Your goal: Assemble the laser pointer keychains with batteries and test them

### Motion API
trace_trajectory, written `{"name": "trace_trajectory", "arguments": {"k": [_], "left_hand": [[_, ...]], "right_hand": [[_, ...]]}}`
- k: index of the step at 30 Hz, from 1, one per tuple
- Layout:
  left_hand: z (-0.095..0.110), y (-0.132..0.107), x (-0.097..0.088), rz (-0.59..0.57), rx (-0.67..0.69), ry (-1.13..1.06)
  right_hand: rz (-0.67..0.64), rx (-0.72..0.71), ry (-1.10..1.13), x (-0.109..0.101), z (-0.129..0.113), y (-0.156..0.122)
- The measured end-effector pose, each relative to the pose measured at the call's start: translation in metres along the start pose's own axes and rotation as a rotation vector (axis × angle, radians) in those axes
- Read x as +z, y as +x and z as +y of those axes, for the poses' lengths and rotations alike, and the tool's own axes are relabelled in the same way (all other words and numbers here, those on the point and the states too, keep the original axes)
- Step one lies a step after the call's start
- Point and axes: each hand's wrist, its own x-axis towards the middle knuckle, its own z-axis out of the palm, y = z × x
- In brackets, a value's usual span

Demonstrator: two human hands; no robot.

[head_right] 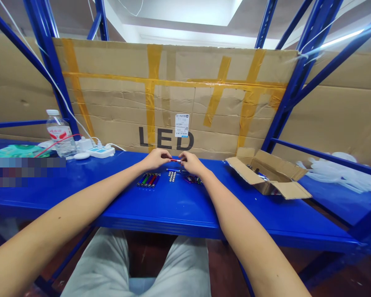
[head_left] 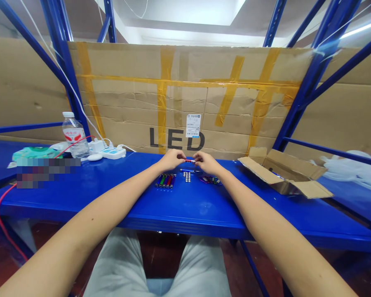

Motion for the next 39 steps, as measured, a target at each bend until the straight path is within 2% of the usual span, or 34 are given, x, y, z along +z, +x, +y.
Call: {"name": "trace_trajectory", "arguments": {"k": [8,14,18,27,34,39], "left_hand": [[-0.011,0.005,0.001,-0.056,-0.099,0.106],[-0.012,0.005,0.003,-0.095,-0.130,0.125],[-0.015,0.005,0.004,-0.178,-0.146,0.102],[-0.016,0.007,0.005,-0.255,-0.208,0.094],[-0.015,0.007,0.004,-0.291,-0.197,0.069],[-0.007,0.003,0.003,-0.330,-0.176,0.079]], "right_hand": [[-0.045,0.011,-0.107,-0.007,0.003,-0.001],[0.028,0.055,-0.160,-0.009,0.002,-0.001],[0.030,0.070,-0.173,-0.009,0.001,-0.002],[0.042,0.112,-0.151,-0.006,-0.007,-0.004],[0.015,0.168,-0.059,-0.003,-0.011,-0.005],[0.002,0.210,-0.030,-0.004,-0.017,-0.008]]}}
